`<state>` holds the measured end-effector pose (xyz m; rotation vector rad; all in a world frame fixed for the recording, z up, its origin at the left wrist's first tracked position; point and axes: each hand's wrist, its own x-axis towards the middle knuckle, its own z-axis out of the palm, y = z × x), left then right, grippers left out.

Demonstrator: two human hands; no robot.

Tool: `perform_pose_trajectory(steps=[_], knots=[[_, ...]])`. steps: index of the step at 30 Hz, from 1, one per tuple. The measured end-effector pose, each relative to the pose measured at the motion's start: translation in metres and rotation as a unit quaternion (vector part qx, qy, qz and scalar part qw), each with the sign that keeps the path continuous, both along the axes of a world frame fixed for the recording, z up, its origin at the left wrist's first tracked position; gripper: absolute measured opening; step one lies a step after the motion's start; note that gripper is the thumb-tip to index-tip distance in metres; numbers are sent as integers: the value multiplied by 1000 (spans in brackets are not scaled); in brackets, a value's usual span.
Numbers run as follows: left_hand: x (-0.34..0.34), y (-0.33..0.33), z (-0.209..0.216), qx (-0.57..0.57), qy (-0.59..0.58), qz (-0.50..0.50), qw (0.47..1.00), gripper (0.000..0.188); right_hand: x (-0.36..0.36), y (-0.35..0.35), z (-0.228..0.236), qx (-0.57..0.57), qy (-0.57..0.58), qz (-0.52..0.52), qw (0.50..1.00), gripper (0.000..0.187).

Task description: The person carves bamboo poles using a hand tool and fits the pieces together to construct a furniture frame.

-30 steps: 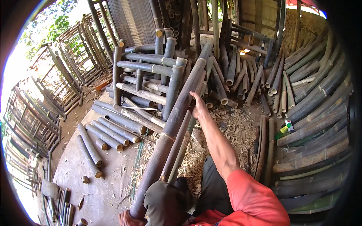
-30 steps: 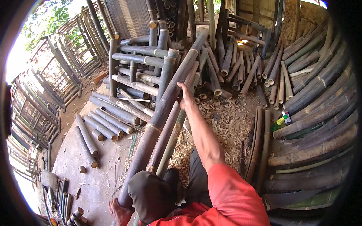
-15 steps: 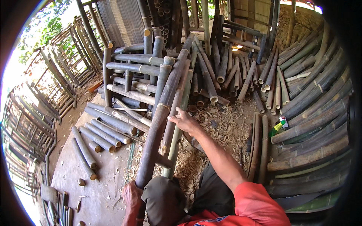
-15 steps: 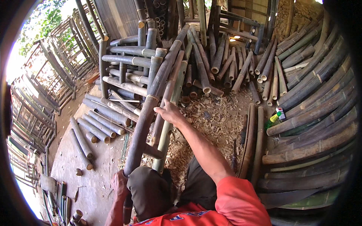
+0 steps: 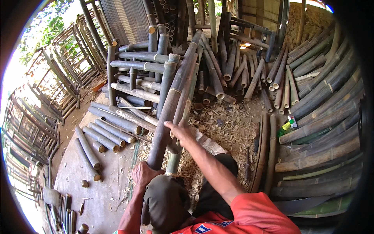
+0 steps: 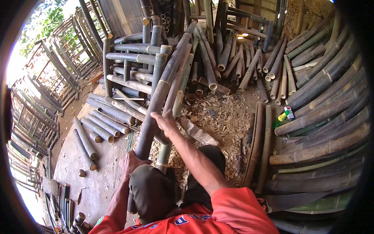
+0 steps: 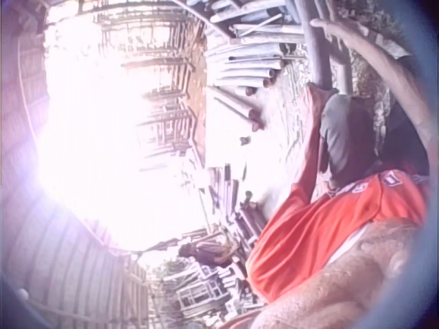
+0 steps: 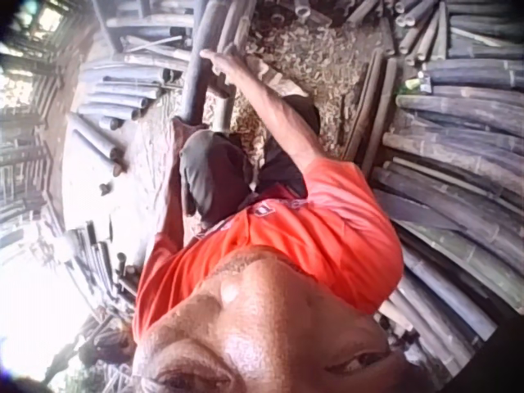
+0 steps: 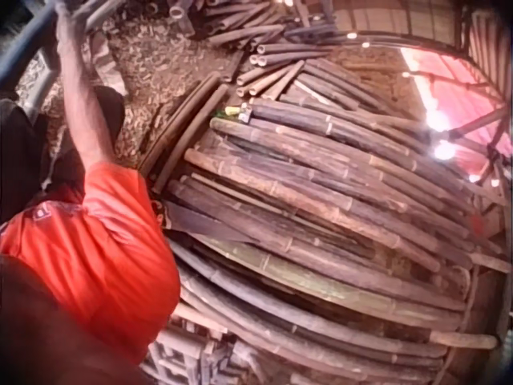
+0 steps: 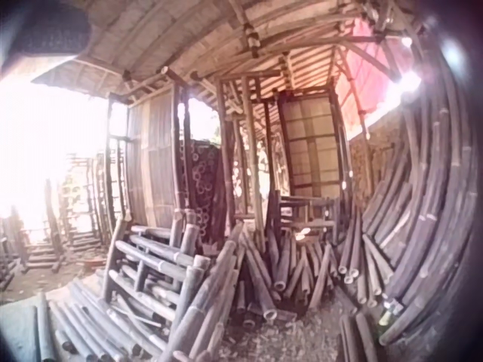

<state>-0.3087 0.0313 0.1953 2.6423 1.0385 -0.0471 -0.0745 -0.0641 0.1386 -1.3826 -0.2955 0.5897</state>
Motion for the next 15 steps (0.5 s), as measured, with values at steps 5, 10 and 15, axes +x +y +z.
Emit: perform_pose_trajectory(steps=[5,10,15], knots=[[12,7,1,-8,-1,5,1000,72,-58,23,-1,-86,82,-36,992,127],[-1,8,-1,-91,-69,-10,993,67,-102,32,-14,25,177,-30,984,86],[-106,70,-22,-444,-159,-15,882,66,-124,38,-9,103,245,-7,964,61]])
